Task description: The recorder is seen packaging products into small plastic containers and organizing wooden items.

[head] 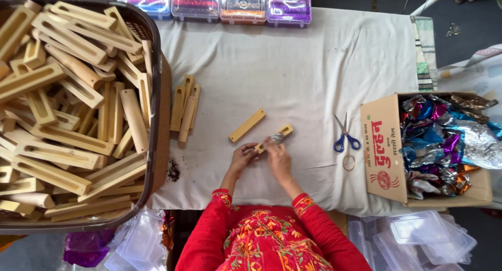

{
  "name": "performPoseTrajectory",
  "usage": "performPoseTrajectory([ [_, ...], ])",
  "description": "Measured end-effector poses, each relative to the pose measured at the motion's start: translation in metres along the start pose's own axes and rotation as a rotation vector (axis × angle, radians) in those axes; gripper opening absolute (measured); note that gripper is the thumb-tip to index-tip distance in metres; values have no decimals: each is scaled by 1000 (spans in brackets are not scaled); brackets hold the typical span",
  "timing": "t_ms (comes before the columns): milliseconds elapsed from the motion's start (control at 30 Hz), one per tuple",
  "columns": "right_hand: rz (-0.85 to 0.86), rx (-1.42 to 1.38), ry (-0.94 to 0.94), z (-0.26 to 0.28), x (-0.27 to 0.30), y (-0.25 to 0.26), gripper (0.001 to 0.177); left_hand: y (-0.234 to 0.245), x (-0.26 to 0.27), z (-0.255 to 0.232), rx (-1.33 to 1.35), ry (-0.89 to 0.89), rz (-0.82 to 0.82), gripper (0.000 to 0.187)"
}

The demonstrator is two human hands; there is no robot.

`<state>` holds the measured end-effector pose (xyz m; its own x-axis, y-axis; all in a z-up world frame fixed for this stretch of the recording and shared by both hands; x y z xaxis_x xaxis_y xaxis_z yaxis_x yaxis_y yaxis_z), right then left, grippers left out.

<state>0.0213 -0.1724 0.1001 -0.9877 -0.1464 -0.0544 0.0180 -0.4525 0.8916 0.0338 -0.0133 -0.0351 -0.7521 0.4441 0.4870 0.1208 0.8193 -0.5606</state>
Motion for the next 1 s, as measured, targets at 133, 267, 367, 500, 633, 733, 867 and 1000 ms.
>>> performPoseTrajectory([
  [133,37,-74,64,2,-5,9,53,0,0,-3,1,-7,2,37],
  [267,25,-10,50,-38,-25,25,39,-4,3,-10,-35,4,16,37],
  [367,-6,48,-13,-27,-29,29,24,-6,5,-10,-40,11,15,37],
  [500,50,0,45,7,-27,22,21,-5,4,-10,-23,17,11,37],
  [633,26,-72,13,-11,-30,29,20,-7,5,-11,-29,20,6,37],
  [733,26,-157,55,-32,-37,38,29,-7,6,-13,-44,8,1,37],
  [867,-94,-201,-48,-25,-36,45,34,-8,6,-16,-49,-5,-7,37],
  [1000,18,-283,49,28,-11,16,39,8,-6,12,-66,-32,-8,38],
])
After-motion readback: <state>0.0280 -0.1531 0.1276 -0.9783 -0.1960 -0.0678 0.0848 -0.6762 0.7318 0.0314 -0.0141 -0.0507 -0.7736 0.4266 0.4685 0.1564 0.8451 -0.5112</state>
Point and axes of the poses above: each hand's wrist, its own x-axis away from the middle knuckle, its own y-axis out of the back of the hand, z = x × y, the point moved 4 cm from there along -x, towards the middle knuckle, and after that the axes turned 10 degrees about z, right-handed, at the moved point
